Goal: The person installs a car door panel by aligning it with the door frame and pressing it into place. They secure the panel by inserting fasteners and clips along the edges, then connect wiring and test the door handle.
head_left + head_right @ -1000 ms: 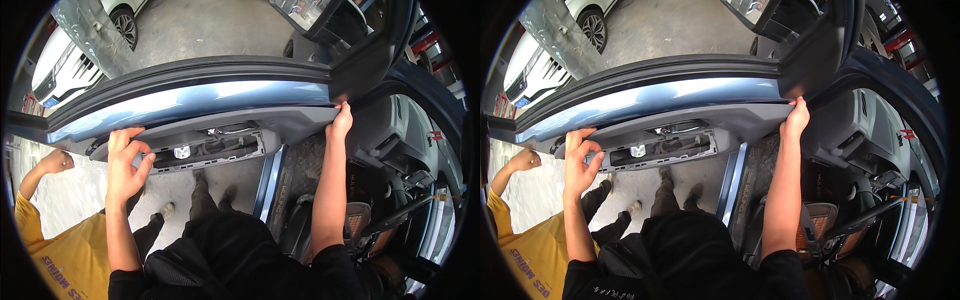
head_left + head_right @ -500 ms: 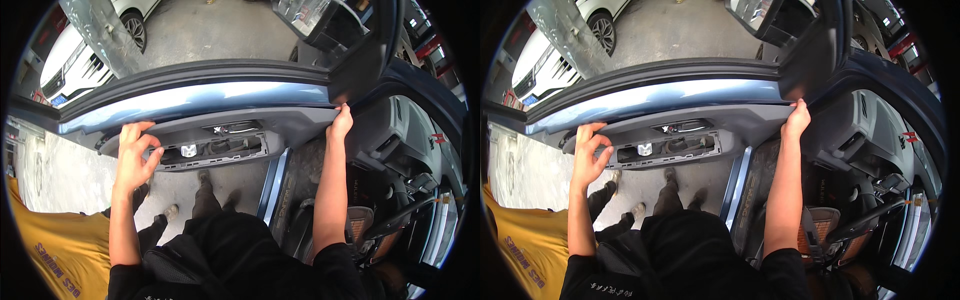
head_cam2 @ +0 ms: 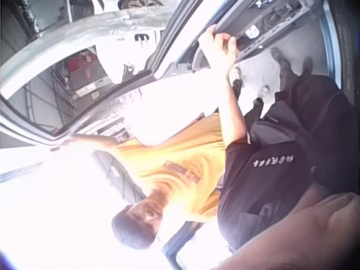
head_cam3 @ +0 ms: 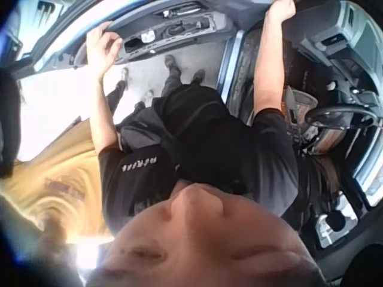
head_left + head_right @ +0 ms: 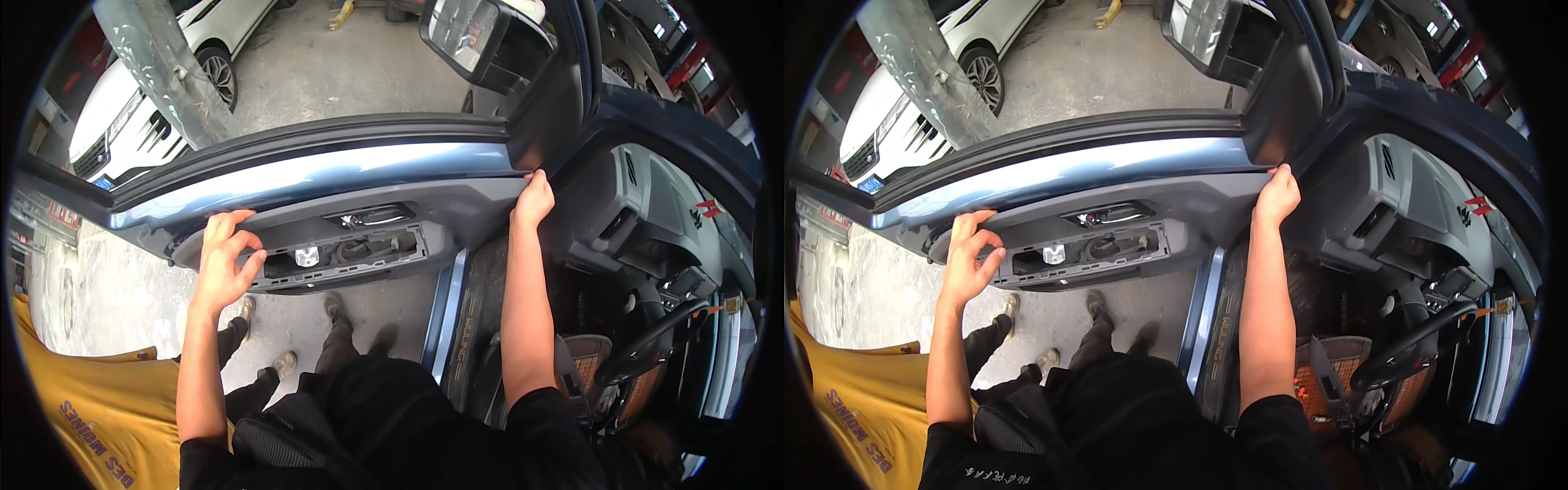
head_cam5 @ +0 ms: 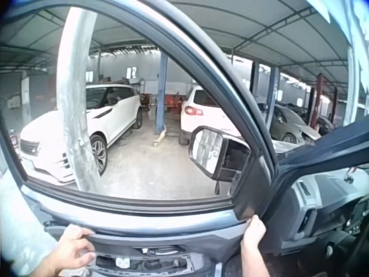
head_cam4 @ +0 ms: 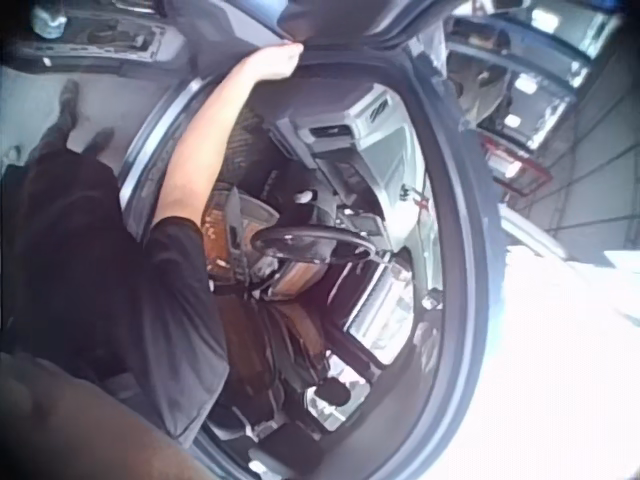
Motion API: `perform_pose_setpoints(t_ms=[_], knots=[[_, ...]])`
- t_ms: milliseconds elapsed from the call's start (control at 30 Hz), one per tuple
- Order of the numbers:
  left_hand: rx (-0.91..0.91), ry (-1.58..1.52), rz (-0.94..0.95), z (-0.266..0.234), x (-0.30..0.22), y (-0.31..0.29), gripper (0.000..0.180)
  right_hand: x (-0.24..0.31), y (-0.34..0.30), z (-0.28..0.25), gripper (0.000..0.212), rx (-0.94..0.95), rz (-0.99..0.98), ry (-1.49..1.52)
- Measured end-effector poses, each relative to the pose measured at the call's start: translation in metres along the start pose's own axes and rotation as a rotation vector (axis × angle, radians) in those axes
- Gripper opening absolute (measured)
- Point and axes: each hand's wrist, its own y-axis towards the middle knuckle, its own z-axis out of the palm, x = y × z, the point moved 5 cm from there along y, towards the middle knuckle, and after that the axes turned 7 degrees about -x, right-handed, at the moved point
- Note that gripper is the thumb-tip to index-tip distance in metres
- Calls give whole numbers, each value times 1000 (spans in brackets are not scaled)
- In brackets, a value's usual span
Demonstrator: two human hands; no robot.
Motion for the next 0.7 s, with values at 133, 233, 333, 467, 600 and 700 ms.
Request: perform_pose_setpoints(t_ms=[133, 233, 333, 467, 600, 700], knots=[[127, -46, 2, -11, 4, 4, 16, -1, 7, -6, 40, -13, -137, -252], [222, -8, 79, -19, 2, 6, 21, 10, 5, -8, 40, 81, -182, -360], [107, 20, 5, -32, 14, -11, 21, 21, 2, -12, 39, 81, -221, -461], [-52, -6, -199, -49, 49, -66, 23, 16, 6, -10, 39, 71, -213, -424], [-6, -339, -679, -3, 91, -156, 38, -21, 28, -6, 37, 169, -130, -210], [-245, -41, -551, -11, 91, -159, 48, -16, 19, 2, 33, 230, 34, -139]])
